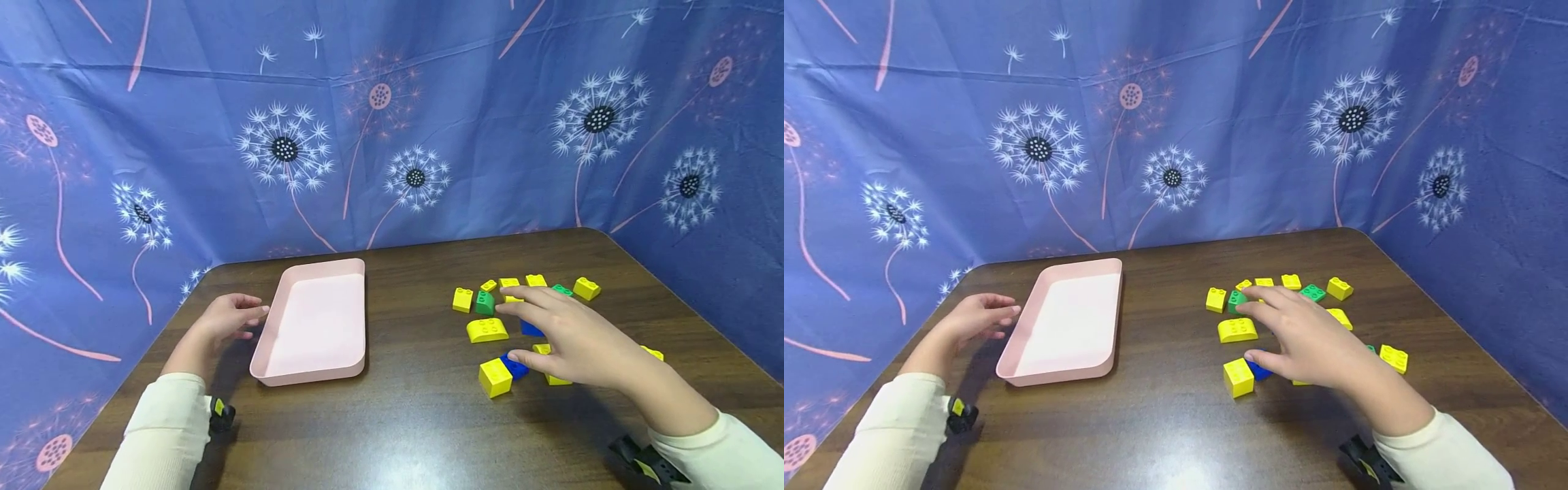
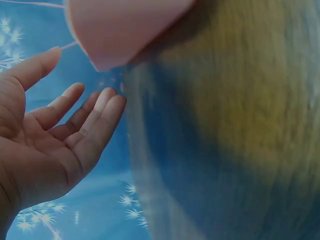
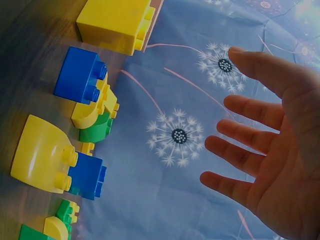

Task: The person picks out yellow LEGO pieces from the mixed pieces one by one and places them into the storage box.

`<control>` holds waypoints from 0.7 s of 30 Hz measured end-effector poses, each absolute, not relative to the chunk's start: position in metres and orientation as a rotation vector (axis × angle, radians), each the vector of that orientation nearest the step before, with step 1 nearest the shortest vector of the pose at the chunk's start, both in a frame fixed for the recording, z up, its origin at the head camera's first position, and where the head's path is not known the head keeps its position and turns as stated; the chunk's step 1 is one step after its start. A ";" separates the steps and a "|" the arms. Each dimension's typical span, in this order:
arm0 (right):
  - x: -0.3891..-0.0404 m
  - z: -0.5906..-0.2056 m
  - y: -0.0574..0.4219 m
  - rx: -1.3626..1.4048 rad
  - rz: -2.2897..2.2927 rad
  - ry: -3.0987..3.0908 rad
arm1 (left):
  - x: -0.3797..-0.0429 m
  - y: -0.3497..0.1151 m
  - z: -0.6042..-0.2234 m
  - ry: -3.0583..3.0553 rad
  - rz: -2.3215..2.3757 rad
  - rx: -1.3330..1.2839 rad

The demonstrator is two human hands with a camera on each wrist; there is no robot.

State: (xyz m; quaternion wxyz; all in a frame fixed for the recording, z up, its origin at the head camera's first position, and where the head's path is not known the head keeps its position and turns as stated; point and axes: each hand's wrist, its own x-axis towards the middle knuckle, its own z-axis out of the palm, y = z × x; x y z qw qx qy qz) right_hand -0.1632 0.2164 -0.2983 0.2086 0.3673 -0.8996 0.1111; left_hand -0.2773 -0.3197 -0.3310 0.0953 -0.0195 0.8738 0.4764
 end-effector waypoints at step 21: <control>-0.172 -0.307 0.211 1.074 0.314 -2.475 | -0.283 -0.350 -0.353 2.017 1.805 0.074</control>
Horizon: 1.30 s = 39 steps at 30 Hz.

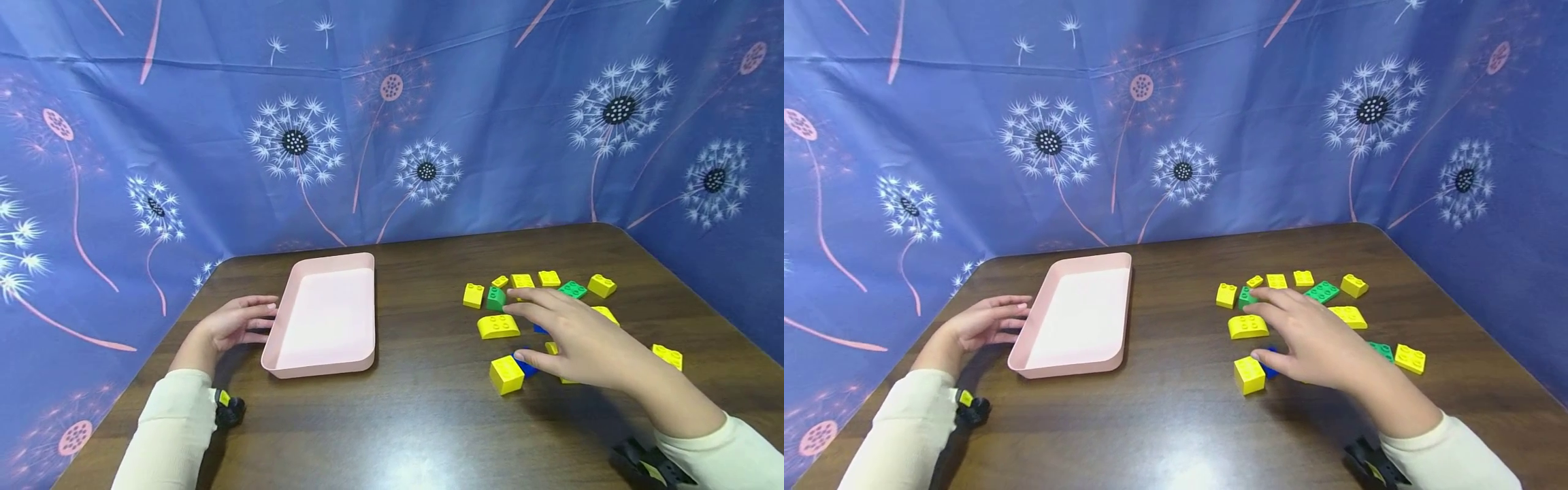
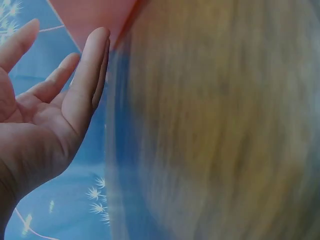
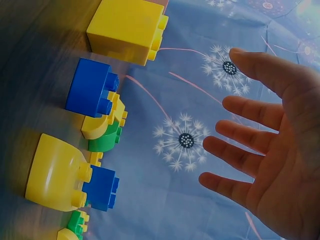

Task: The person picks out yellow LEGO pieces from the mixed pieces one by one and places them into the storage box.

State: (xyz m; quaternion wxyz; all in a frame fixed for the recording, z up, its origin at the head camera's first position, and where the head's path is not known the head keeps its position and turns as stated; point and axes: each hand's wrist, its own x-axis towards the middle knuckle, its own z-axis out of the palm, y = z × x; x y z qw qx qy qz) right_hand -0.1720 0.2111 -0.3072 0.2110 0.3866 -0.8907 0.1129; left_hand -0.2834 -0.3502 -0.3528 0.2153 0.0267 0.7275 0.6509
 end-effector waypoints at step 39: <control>-0.166 -0.307 0.212 1.098 0.348 -2.540 | -0.271 -0.350 -0.380 1.937 1.962 0.114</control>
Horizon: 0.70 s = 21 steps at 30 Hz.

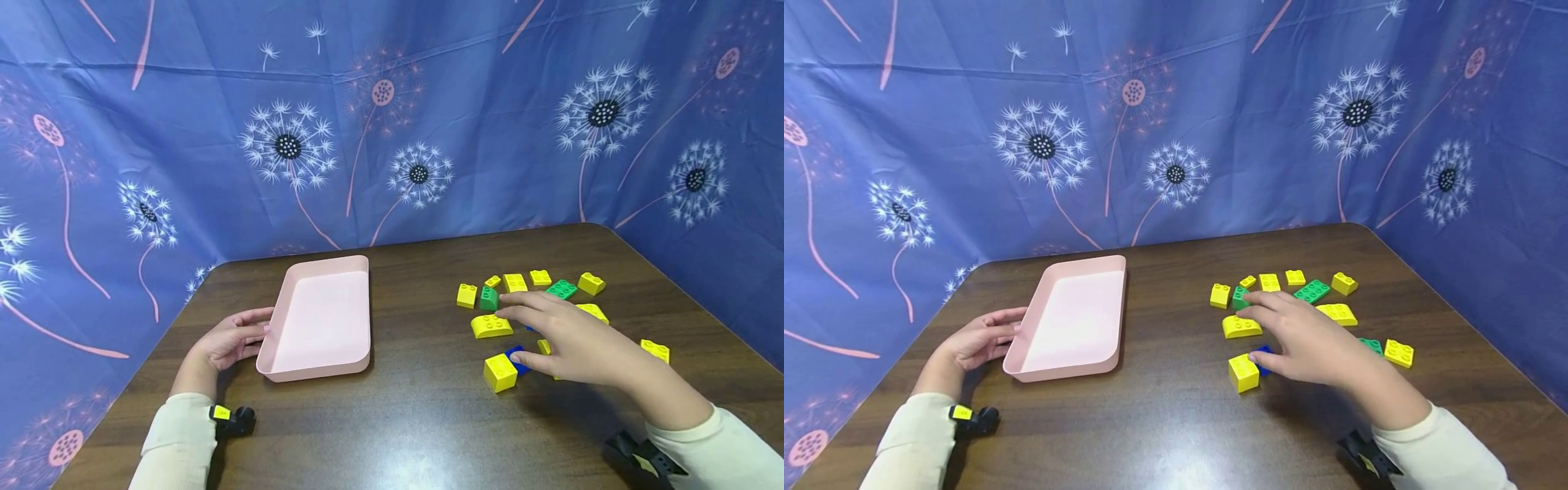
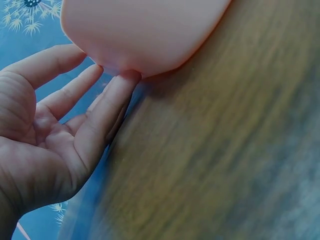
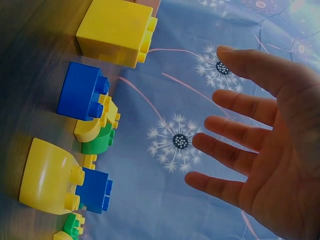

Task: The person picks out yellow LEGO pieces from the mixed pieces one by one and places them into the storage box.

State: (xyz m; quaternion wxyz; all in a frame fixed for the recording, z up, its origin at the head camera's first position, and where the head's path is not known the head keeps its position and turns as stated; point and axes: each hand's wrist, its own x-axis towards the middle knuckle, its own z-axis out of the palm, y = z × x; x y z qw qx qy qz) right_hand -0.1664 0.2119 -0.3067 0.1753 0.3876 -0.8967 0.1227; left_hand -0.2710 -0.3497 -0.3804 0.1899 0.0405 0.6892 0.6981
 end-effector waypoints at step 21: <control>-0.171 -0.316 0.192 1.285 0.307 -2.804 | -0.267 -0.348 -0.374 1.902 1.983 0.121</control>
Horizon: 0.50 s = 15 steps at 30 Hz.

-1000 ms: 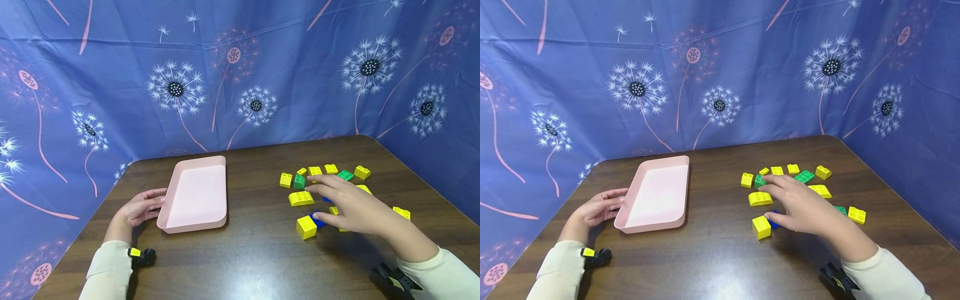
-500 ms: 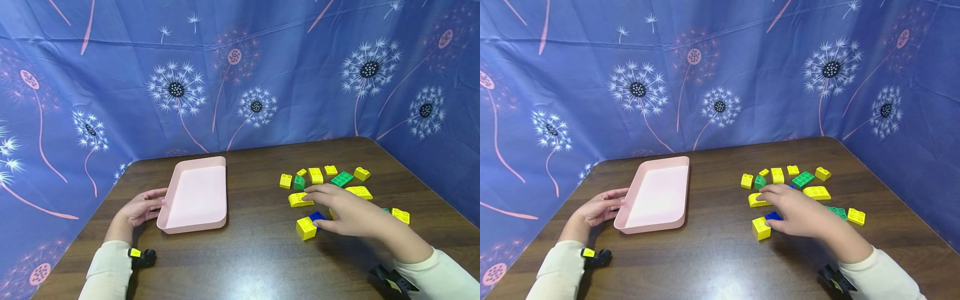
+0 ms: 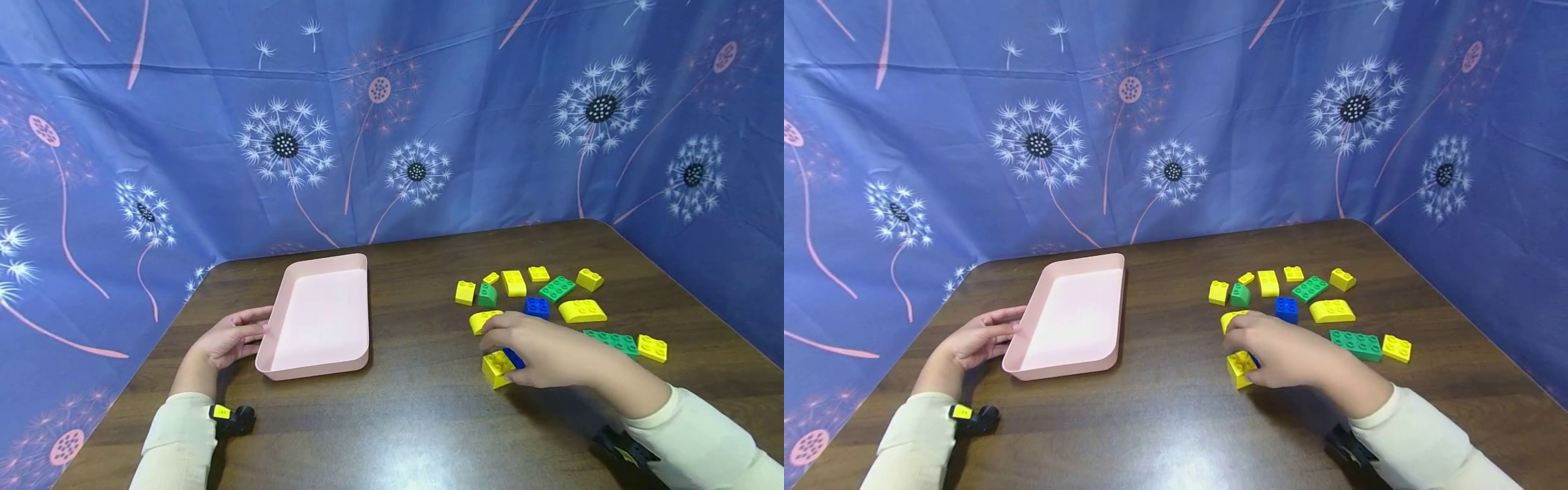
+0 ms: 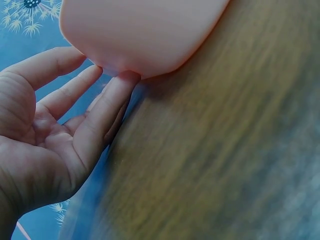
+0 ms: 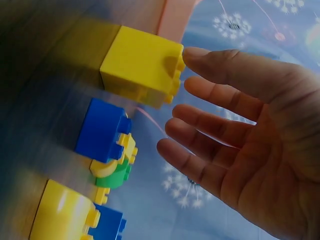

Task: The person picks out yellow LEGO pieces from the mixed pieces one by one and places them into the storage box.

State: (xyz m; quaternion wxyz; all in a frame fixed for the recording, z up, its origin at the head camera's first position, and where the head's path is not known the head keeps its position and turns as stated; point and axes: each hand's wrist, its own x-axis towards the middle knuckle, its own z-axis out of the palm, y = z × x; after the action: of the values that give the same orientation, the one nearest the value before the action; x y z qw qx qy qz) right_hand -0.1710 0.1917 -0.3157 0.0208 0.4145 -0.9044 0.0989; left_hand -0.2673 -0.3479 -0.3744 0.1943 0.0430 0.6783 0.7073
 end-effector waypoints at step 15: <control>-0.179 -0.321 0.168 1.488 0.252 -2.848 | -0.270 -0.350 -0.378 1.928 1.958 0.149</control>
State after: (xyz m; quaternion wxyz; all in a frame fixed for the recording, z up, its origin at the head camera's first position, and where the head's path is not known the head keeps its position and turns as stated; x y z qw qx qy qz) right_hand -0.1787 0.1681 -0.3215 -0.0406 0.4612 -0.8829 0.0783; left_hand -0.2702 -0.3500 -0.3781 0.1935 0.0531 0.6873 0.6981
